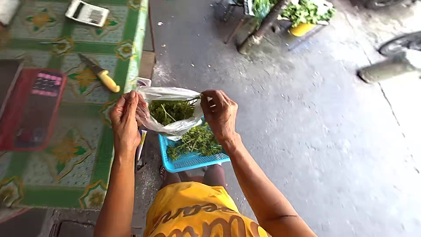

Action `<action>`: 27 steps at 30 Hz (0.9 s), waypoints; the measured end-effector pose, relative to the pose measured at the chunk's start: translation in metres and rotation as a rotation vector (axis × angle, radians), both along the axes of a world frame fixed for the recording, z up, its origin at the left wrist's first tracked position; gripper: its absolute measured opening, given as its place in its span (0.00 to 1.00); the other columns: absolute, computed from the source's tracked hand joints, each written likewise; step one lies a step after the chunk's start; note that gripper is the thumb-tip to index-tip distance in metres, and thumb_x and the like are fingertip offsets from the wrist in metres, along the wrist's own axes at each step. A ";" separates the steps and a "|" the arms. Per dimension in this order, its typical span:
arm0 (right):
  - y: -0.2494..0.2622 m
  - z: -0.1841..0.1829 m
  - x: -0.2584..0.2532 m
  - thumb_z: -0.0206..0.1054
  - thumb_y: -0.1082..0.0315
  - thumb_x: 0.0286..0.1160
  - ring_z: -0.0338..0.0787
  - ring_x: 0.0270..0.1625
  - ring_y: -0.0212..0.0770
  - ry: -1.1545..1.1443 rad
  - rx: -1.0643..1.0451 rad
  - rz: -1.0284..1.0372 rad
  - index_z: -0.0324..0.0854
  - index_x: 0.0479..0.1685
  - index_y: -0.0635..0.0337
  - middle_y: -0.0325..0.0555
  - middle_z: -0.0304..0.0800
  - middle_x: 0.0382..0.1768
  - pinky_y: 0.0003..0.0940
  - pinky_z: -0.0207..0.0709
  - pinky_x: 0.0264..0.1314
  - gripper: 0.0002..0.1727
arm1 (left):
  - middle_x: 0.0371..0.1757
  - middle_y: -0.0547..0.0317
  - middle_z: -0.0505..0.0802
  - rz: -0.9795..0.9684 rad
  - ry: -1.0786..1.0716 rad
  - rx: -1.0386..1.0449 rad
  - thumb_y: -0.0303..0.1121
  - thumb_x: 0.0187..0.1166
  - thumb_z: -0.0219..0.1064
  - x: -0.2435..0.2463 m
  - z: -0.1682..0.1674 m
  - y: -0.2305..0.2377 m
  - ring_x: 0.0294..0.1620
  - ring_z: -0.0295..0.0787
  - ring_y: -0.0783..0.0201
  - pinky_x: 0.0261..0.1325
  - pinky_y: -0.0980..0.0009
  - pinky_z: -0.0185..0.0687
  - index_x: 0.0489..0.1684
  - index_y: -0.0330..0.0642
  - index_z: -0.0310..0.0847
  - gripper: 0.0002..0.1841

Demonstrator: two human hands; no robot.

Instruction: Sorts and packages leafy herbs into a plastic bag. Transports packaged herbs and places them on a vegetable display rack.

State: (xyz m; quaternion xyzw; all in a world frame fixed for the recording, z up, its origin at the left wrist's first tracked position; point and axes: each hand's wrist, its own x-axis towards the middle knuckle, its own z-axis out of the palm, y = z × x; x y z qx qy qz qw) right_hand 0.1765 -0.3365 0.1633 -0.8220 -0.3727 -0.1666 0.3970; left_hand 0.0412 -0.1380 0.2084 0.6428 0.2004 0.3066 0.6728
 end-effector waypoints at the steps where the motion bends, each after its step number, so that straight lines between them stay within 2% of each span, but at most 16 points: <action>1: -0.028 0.000 0.009 0.66 0.71 0.82 0.89 0.32 0.41 0.011 0.003 -0.018 0.87 0.53 0.65 0.55 0.89 0.49 0.35 0.84 0.30 0.10 | 0.35 0.71 0.90 -0.023 -0.004 -0.012 0.42 0.94 0.53 0.016 -0.002 -0.018 0.28 0.86 0.77 0.31 0.81 0.85 0.48 0.53 0.84 0.12; 2: -0.056 -0.001 0.019 0.65 0.70 0.83 0.89 0.35 0.39 0.046 0.019 -0.030 0.87 0.56 0.63 0.54 0.88 0.55 0.33 0.85 0.33 0.11 | 0.35 0.72 0.91 -0.032 -0.010 -0.021 0.39 0.94 0.53 0.032 -0.004 -0.038 0.31 0.88 0.76 0.34 0.80 0.87 0.48 0.51 0.84 0.12; 3: -0.081 -0.003 0.030 0.64 0.68 0.85 0.89 0.35 0.37 0.107 0.054 -0.033 0.87 0.58 0.62 0.53 0.87 0.56 0.31 0.85 0.33 0.11 | 0.35 0.71 0.91 -0.043 -0.025 -0.023 0.36 0.94 0.52 0.051 -0.007 -0.058 0.32 0.89 0.75 0.35 0.78 0.88 0.46 0.49 0.83 0.12; 5: -0.126 -0.006 0.054 0.63 0.66 0.87 0.85 0.26 0.34 0.297 0.202 -0.033 0.86 0.59 0.60 0.48 0.86 0.47 0.28 0.83 0.25 0.12 | 0.36 0.69 0.91 -0.084 -0.023 -0.015 0.37 0.94 0.51 0.081 -0.011 -0.105 0.32 0.90 0.73 0.35 0.76 0.89 0.47 0.49 0.82 0.12; 6: -0.147 -0.007 0.067 0.62 0.64 0.88 0.84 0.24 0.34 0.399 0.289 -0.026 0.85 0.60 0.59 0.46 0.87 0.42 0.28 0.82 0.23 0.12 | 0.40 0.69 0.91 -0.121 0.010 -0.010 0.42 0.95 0.51 0.093 -0.011 -0.131 0.34 0.90 0.72 0.36 0.76 0.90 0.51 0.51 0.82 0.13; 8: -0.193 -0.011 0.096 0.59 0.61 0.90 0.90 0.27 0.34 0.582 0.453 0.020 0.82 0.61 0.58 0.43 0.92 0.38 0.28 0.86 0.27 0.14 | 0.45 0.66 0.92 -0.147 0.064 -0.045 0.47 0.93 0.52 0.122 -0.016 -0.186 0.37 0.91 0.70 0.37 0.75 0.90 0.57 0.55 0.82 0.14; 10: -0.241 -0.020 0.127 0.58 0.59 0.90 0.92 0.35 0.32 0.775 0.598 0.030 0.82 0.60 0.54 0.39 0.94 0.41 0.26 0.86 0.35 0.13 | 0.46 0.65 0.92 -0.132 0.122 -0.175 0.49 0.92 0.55 0.159 -0.021 -0.243 0.38 0.92 0.69 0.38 0.72 0.92 0.58 0.55 0.84 0.15; 13: -0.304 -0.030 0.167 0.58 0.62 0.90 0.91 0.37 0.33 1.069 0.749 -0.099 0.83 0.54 0.54 0.39 0.93 0.40 0.29 0.87 0.38 0.10 | 0.45 0.64 0.92 -0.148 0.197 -0.456 0.47 0.92 0.54 0.217 -0.034 -0.314 0.40 0.93 0.67 0.43 0.66 0.93 0.54 0.52 0.84 0.14; 15: -0.343 -0.038 0.190 0.57 0.62 0.90 0.91 0.38 0.33 1.149 0.800 -0.159 0.83 0.53 0.54 0.39 0.92 0.40 0.30 0.87 0.39 0.10 | 0.41 0.66 0.91 -0.173 0.241 -0.649 0.45 0.94 0.49 0.253 -0.038 -0.351 0.39 0.91 0.68 0.47 0.66 0.92 0.49 0.52 0.82 0.15; 17: -0.377 -0.043 0.208 0.55 0.62 0.89 0.89 0.35 0.33 1.168 0.823 -0.213 0.83 0.49 0.54 0.38 0.90 0.36 0.30 0.85 0.36 0.11 | 0.35 0.66 0.89 -0.198 0.292 -0.802 0.47 0.94 0.43 0.281 -0.039 -0.381 0.34 0.90 0.68 0.44 0.68 0.90 0.43 0.53 0.80 0.19; 19: -0.408 -0.039 0.225 0.51 0.62 0.89 0.91 0.36 0.36 1.223 0.883 -0.242 0.83 0.45 0.56 0.41 0.91 0.35 0.33 0.86 0.37 0.14 | 0.27 0.66 0.86 -0.236 0.310 -0.943 0.49 0.92 0.40 0.303 -0.044 -0.402 0.26 0.86 0.69 0.34 0.72 0.88 0.34 0.54 0.77 0.22; 21: -0.437 -0.032 0.242 0.42 0.59 0.92 0.94 0.40 0.42 1.374 1.017 -0.187 0.81 0.48 0.58 0.48 0.94 0.39 0.39 0.89 0.41 0.20 | 0.19 0.70 0.80 -0.277 0.312 -1.098 0.49 0.89 0.44 0.318 -0.054 -0.418 0.18 0.79 0.73 0.23 0.77 0.80 0.24 0.56 0.76 0.22; 23: -0.455 -0.026 0.256 0.43 0.56 0.88 0.95 0.37 0.44 1.579 1.275 -0.153 0.81 0.38 0.55 0.49 0.94 0.34 0.41 0.90 0.39 0.22 | 0.14 0.72 0.74 -0.329 0.323 -1.173 0.51 0.87 0.49 0.329 -0.061 -0.430 0.10 0.68 0.76 0.14 0.81 0.69 0.19 0.56 0.74 0.22; 24: -0.461 -0.025 0.261 0.45 0.56 0.86 0.94 0.34 0.43 1.643 1.390 -0.151 0.80 0.32 0.53 0.47 0.92 0.31 0.41 0.90 0.38 0.21 | 0.13 0.72 0.73 -0.362 0.330 -1.159 0.53 0.86 0.50 0.334 -0.062 -0.435 0.09 0.66 0.76 0.13 0.81 0.67 0.19 0.56 0.74 0.22; 25: -0.464 -0.024 0.266 0.46 0.56 0.85 0.92 0.30 0.41 1.671 1.468 -0.155 0.79 0.28 0.51 0.44 0.89 0.26 0.40 0.89 0.36 0.21 | 0.14 0.72 0.73 -0.408 0.331 -1.123 0.56 0.85 0.51 0.338 -0.061 -0.437 0.10 0.67 0.75 0.14 0.79 0.68 0.20 0.55 0.75 0.23; 27: -0.468 -0.021 0.274 0.48 0.56 0.84 0.87 0.22 0.35 1.666 1.569 -0.138 0.77 0.22 0.50 0.38 0.82 0.18 0.35 0.87 0.30 0.21 | 0.21 0.69 0.81 -0.535 0.265 -1.080 0.56 0.82 0.56 0.344 -0.058 -0.436 0.17 0.79 0.73 0.21 0.75 0.81 0.30 0.54 0.81 0.19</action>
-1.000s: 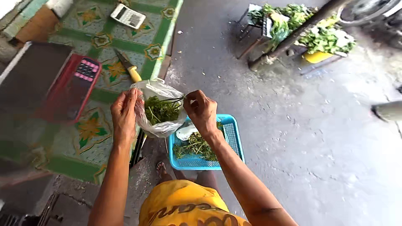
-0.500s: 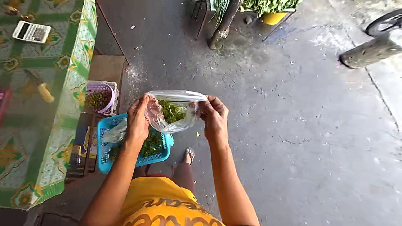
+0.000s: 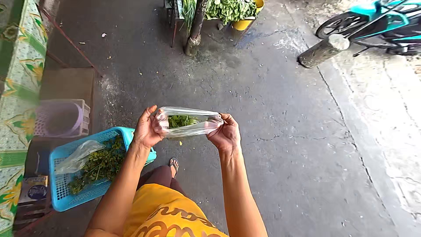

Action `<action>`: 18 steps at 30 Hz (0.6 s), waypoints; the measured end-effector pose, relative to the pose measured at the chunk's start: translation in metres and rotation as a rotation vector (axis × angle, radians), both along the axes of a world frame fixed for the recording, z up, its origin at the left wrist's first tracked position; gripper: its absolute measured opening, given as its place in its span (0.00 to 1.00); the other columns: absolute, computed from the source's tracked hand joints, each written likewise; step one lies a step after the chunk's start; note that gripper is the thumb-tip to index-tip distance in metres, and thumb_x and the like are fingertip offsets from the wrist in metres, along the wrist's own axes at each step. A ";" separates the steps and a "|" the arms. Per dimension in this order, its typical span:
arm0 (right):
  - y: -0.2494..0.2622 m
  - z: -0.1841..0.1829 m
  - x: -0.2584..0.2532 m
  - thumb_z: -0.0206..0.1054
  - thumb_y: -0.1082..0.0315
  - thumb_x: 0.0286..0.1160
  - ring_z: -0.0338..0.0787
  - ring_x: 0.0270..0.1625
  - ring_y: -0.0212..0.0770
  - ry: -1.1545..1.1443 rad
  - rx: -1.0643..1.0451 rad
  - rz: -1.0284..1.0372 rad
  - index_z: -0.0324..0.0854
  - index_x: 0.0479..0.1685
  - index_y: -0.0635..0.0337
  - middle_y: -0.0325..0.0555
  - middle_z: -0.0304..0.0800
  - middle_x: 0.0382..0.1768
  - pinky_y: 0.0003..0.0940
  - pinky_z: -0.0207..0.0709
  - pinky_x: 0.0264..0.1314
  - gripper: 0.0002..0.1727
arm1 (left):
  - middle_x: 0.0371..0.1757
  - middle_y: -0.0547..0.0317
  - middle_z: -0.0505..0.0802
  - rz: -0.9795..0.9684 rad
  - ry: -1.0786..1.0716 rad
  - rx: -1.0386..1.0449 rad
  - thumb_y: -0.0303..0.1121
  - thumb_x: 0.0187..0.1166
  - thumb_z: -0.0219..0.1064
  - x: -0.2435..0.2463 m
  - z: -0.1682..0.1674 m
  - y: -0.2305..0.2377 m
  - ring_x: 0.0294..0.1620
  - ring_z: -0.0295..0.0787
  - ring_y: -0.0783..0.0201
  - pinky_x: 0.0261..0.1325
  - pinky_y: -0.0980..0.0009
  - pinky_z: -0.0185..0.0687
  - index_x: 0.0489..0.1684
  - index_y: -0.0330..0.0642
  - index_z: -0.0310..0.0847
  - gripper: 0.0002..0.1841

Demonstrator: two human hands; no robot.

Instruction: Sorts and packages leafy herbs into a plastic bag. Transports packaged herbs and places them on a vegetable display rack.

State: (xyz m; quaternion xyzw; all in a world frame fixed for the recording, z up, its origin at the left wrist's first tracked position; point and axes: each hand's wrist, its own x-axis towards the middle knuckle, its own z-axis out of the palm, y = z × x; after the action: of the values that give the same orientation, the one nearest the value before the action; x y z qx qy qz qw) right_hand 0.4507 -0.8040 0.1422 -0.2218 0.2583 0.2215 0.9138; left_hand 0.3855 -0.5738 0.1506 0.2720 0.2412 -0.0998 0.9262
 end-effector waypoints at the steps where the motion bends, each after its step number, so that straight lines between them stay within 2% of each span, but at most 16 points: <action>1: -0.001 0.000 0.003 0.48 0.56 0.84 0.81 0.19 0.32 -0.022 0.021 -0.004 0.75 0.19 0.49 0.36 0.78 0.15 0.31 0.82 0.26 0.22 | 0.25 0.67 0.83 -0.024 -0.061 -0.016 0.54 0.81 0.58 0.002 0.001 0.002 0.20 0.82 0.72 0.24 0.74 0.85 0.35 0.54 0.83 0.16; 2: -0.001 0.001 0.005 0.47 0.56 0.83 0.73 0.14 0.29 -0.062 0.016 0.011 0.73 0.14 0.48 0.32 0.71 0.11 0.26 0.73 0.20 0.24 | 0.25 0.68 0.83 -0.038 -0.114 -0.030 0.51 0.81 0.59 0.003 0.002 0.004 0.20 0.81 0.73 0.24 0.75 0.84 0.37 0.54 0.83 0.14; 3: -0.001 0.001 0.007 0.45 0.56 0.84 0.69 0.12 0.28 -0.143 -0.044 0.056 0.72 0.12 0.48 0.31 0.67 0.09 0.24 0.69 0.18 0.26 | 0.25 0.69 0.82 -0.039 -0.153 -0.046 0.50 0.83 0.59 0.005 0.003 0.006 0.19 0.79 0.74 0.23 0.76 0.82 0.37 0.54 0.82 0.13; 5: 0.002 0.003 0.013 0.45 0.56 0.87 0.65 0.11 0.25 -0.361 -0.390 0.177 0.69 0.13 0.44 0.28 0.63 0.08 0.23 0.66 0.18 0.25 | 0.25 0.69 0.81 -0.005 -0.195 -0.059 0.50 0.84 0.58 0.010 0.006 0.012 0.19 0.79 0.74 0.22 0.77 0.81 0.37 0.55 0.82 0.14; 6: 0.005 0.005 0.016 0.52 0.58 0.84 0.65 0.12 0.26 -0.435 -0.604 0.216 0.72 0.20 0.44 0.29 0.64 0.10 0.24 0.66 0.18 0.19 | 0.25 0.70 0.81 0.018 -0.215 -0.056 0.51 0.85 0.58 0.012 0.007 0.014 0.17 0.77 0.75 0.20 0.79 0.79 0.37 0.55 0.82 0.14; 7: 0.008 0.006 0.020 0.60 0.59 0.80 0.70 0.14 0.28 -0.495 -0.774 0.266 0.76 0.32 0.45 0.32 0.70 0.14 0.25 0.70 0.18 0.08 | 0.24 0.70 0.81 0.045 -0.216 -0.044 0.52 0.84 0.59 0.014 0.008 0.015 0.16 0.76 0.75 0.19 0.79 0.79 0.38 0.56 0.83 0.14; 8: 0.011 0.007 0.025 0.68 0.60 0.74 0.77 0.16 0.30 -0.543 -0.896 0.336 0.78 0.46 0.47 0.37 0.79 0.20 0.27 0.76 0.19 0.07 | 0.23 0.70 0.80 0.069 -0.204 -0.029 0.52 0.84 0.60 0.017 0.008 0.017 0.15 0.76 0.75 0.18 0.79 0.78 0.38 0.56 0.83 0.14; 9: 0.014 0.005 0.031 0.73 0.60 0.70 0.84 0.20 0.33 -0.593 -0.985 0.429 0.76 0.59 0.49 0.41 0.87 0.27 0.30 0.81 0.22 0.19 | 0.22 0.70 0.79 0.088 -0.188 -0.017 0.51 0.84 0.60 0.020 0.007 0.019 0.14 0.74 0.76 0.17 0.80 0.76 0.37 0.56 0.82 0.13; 10: 0.018 -0.001 0.038 0.78 0.59 0.67 0.86 0.23 0.35 -0.652 -1.066 0.537 0.74 0.70 0.50 0.43 0.89 0.31 0.33 0.84 0.26 0.29 | 0.22 0.69 0.79 0.105 -0.169 -0.018 0.50 0.85 0.60 0.023 0.005 0.022 0.13 0.73 0.76 0.15 0.81 0.75 0.36 0.54 0.82 0.13; 11: 0.024 -0.008 0.045 0.80 0.54 0.65 0.87 0.26 0.37 -0.719 -1.161 0.655 0.72 0.76 0.51 0.44 0.89 0.32 0.38 0.85 0.30 0.37 | 0.22 0.68 0.79 0.121 -0.151 -0.024 0.48 0.86 0.59 0.026 0.001 0.028 0.13 0.73 0.76 0.15 0.81 0.75 0.36 0.52 0.82 0.14; 13: 0.045 -0.021 0.057 0.78 0.43 0.63 0.87 0.33 0.45 -0.855 -1.363 0.872 0.76 0.77 0.53 0.48 0.90 0.34 0.51 0.82 0.42 0.41 | 0.21 0.66 0.81 0.124 -0.145 -0.067 0.44 0.90 0.52 0.029 -0.009 0.043 0.13 0.74 0.75 0.15 0.81 0.74 0.34 0.48 0.80 0.17; 15: 0.077 -0.018 0.076 0.75 0.39 0.66 0.92 0.47 0.58 -0.918 -1.517 1.069 0.79 0.77 0.50 0.57 0.93 0.47 0.65 0.82 0.53 0.39 | 0.20 0.67 0.80 0.103 -0.169 -0.061 0.43 0.94 0.41 0.038 -0.010 0.055 0.13 0.73 0.77 0.14 0.83 0.70 0.33 0.48 0.79 0.22; 17: 0.118 -0.018 0.099 0.74 0.41 0.70 0.89 0.61 0.62 -0.981 -1.582 1.204 0.79 0.79 0.47 0.59 0.86 0.66 0.67 0.79 0.60 0.37 | 0.21 0.69 0.82 0.097 -0.181 -0.011 0.46 0.95 0.36 0.050 -0.010 0.068 0.12 0.73 0.79 0.15 0.84 0.70 0.34 0.50 0.81 0.26; 18: 0.140 -0.024 0.111 0.73 0.44 0.71 0.87 0.65 0.63 -1.043 -1.578 1.241 0.79 0.78 0.48 0.60 0.81 0.72 0.65 0.79 0.62 0.35 | 0.21 0.69 0.83 0.111 -0.183 0.001 0.47 0.95 0.37 0.054 -0.013 0.077 0.13 0.74 0.79 0.16 0.84 0.71 0.35 0.51 0.82 0.26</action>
State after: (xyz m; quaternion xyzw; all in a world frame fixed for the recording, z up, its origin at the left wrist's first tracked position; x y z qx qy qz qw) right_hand 0.5618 -0.6636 0.1180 -0.8918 -0.2417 0.2922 0.2469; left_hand 0.4398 -0.4971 0.1374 0.2668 0.1704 -0.0232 0.9483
